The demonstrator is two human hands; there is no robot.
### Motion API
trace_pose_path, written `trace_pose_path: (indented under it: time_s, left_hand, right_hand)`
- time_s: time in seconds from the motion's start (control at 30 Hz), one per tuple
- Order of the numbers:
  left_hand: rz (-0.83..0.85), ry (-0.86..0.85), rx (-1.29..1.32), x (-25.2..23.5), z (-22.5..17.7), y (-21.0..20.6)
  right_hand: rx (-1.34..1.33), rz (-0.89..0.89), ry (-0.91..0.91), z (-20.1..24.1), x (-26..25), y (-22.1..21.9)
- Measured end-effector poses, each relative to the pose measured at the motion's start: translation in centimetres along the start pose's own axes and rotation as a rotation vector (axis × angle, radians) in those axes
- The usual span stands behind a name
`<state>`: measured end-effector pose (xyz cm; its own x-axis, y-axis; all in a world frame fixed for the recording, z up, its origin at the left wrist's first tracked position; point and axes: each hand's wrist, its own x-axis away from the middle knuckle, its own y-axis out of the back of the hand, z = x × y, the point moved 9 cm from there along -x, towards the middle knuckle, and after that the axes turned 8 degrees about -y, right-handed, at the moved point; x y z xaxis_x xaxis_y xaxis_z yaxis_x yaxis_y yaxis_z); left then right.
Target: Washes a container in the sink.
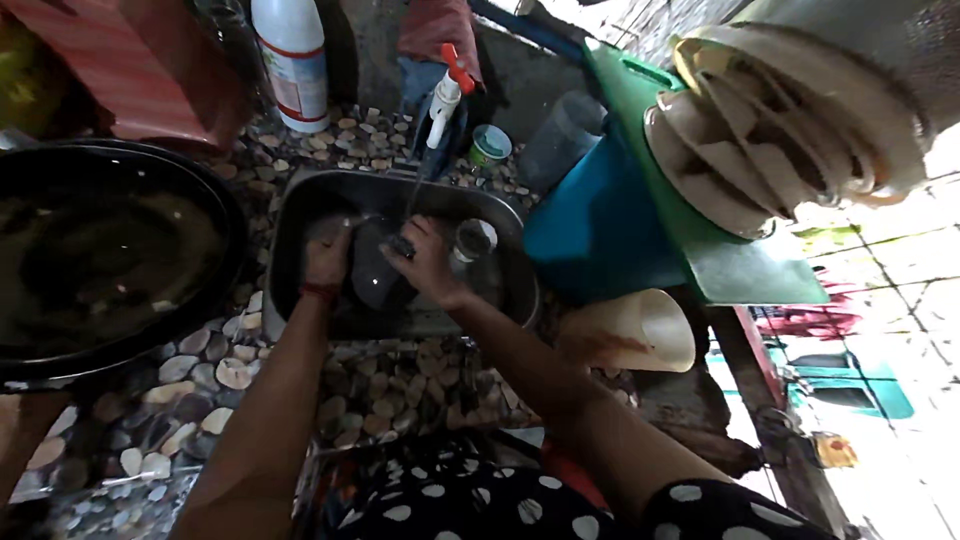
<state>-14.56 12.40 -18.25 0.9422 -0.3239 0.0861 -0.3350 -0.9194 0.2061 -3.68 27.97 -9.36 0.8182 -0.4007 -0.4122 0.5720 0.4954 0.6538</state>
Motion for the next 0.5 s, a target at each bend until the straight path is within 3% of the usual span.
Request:
trace_pose_path:
  time_s: [0.1,0.13,0.27,0.3,0.33,0.43,0.47,0.5]
  left_hand:
    - [-0.104,0.029,-0.134,0.6,0.6,0.7]
    - [-0.137,0.03,-0.161,0.7,0.4,1.0]
    - [-0.156,0.08,-0.088,0.9,0.0,1.1]
    - [-0.167,0.095,-0.069,1.0,0.1,1.3]
    - [-0.187,0.095,-0.064,1.0,0.2,1.7]
    - [-0.224,0.092,-0.063,0.5,0.7,2.4]
    - [-0.232,0.085,-0.071,0.4,0.6,2.4]
    - [-0.235,0.08,-0.076,0.3,0.4,2.3]
  right_hand:
    - [-0.161,0.046,-0.384,-5.6,-0.5,0.0]
    - [-0.159,0.033,-0.382,-5.3,-0.6,-0.2]
    - [0.04,-0.04,0.097,3.3,0.7,-1.6]
    - [0.009,-0.079,0.122,3.4,1.1,-1.6]
    - [-0.048,-0.106,0.048,2.1,1.2,-1.2]
    - [-0.224,-0.05,-0.464,-5.3,1.1,-0.5]
    - [-0.237,-0.066,-0.489,-6.1,0.8,-0.6]
    - [-0.209,-0.096,-0.4,-5.1,0.4,-0.8]
